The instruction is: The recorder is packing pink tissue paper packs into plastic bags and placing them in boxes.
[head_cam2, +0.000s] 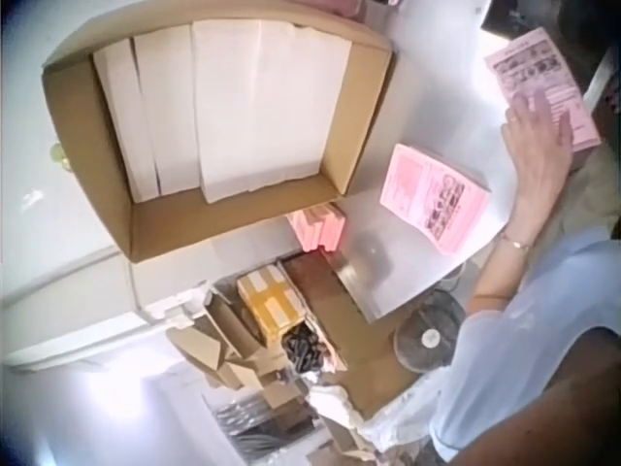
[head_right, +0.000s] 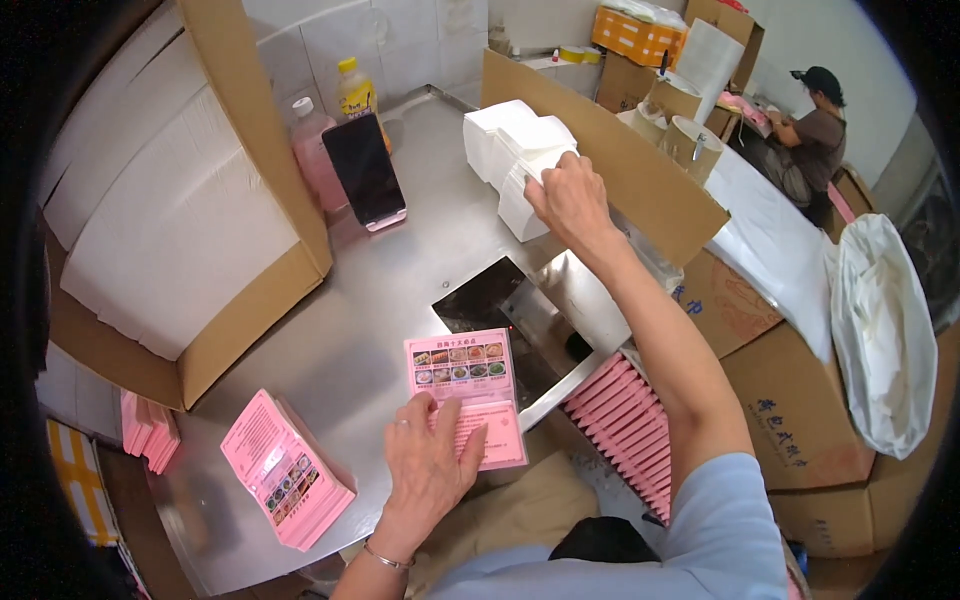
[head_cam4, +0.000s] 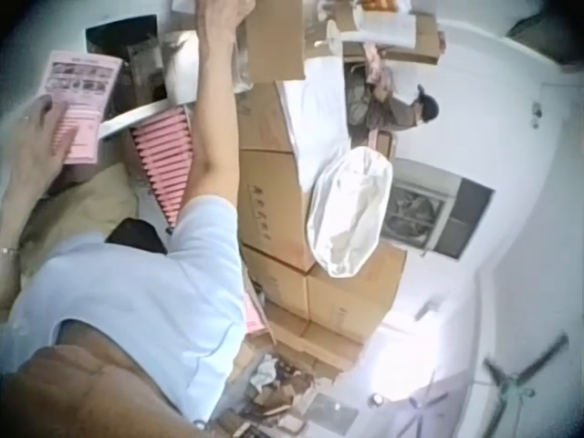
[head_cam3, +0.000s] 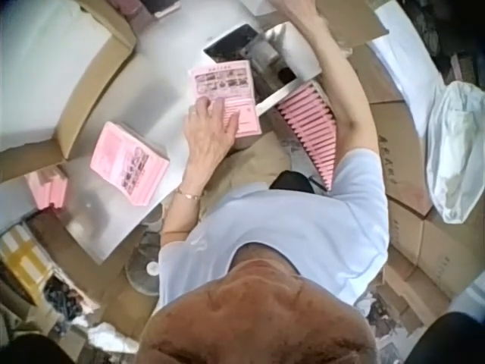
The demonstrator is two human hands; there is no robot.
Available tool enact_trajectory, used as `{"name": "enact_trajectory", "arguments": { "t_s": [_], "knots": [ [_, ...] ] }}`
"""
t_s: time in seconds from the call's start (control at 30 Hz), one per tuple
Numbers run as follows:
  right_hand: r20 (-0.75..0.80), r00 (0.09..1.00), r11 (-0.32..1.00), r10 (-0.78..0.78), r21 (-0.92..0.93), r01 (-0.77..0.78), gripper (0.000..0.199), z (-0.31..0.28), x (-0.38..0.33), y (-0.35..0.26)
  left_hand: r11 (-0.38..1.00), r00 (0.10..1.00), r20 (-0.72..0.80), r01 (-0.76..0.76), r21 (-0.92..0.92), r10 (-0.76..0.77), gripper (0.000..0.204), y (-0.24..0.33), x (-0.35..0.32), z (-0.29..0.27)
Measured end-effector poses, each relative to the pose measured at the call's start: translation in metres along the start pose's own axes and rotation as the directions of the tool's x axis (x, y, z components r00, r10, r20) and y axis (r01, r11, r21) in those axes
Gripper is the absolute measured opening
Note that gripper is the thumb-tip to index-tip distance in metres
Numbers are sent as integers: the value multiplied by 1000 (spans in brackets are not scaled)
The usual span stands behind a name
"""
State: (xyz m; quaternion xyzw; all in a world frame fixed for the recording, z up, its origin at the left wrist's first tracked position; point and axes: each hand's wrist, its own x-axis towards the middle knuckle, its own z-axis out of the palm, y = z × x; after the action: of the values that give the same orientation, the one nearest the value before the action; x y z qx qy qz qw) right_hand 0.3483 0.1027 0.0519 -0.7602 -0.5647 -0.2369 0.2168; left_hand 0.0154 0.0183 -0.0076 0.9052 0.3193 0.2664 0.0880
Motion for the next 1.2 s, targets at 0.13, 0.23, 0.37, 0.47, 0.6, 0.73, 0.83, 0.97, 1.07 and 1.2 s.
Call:
{"name": "enact_trajectory", "arguments": {
  "t_s": [0.13,0.23,0.37,0.47,0.6,0.73,0.83,0.97,1.07,1.2],
  "knots": [
    [-5,999,998,34,52,-34,36,5,5,4,1000,999,28,29,-3,-29,42,3,0,-2],
    [-46,998,994,32,108,-27,36,4,4,5,998,997,58,60,-12,-59,42,5,0,-4],
    [-38,998,991,57,124,-52,27,3,1,4,998,998,33,53,-15,-53,42,5,0,-2],
    [-60,998,999,-13,41,16,22,7,-7,14,999,999,7,42,-2,-42,39,7,-1,2],
    [-315,946,967,-74,208,145,31,-11,-25,8,996,997,-29,-79,-38,78,40,-4,-1,6],
    [-353,878,787,-324,414,457,42,-33,-129,-78,986,996,78,61,-154,-49,58,-12,-11,-8],
    [-227,707,559,-669,474,680,35,-66,-210,-133,980,974,138,189,-62,-180,73,-17,-4,-29],
    [272,788,819,-552,358,449,28,-18,-157,-135,991,985,152,94,-90,-80,80,2,0,-19],
    [-37,921,828,-387,425,365,27,19,-145,-137,991,990,90,118,-65,-112,72,4,8,-24],
    [328,933,871,-145,490,-37,25,29,-143,-85,980,987,144,92,-179,-66,50,-18,-27,-52]
  ]
}}
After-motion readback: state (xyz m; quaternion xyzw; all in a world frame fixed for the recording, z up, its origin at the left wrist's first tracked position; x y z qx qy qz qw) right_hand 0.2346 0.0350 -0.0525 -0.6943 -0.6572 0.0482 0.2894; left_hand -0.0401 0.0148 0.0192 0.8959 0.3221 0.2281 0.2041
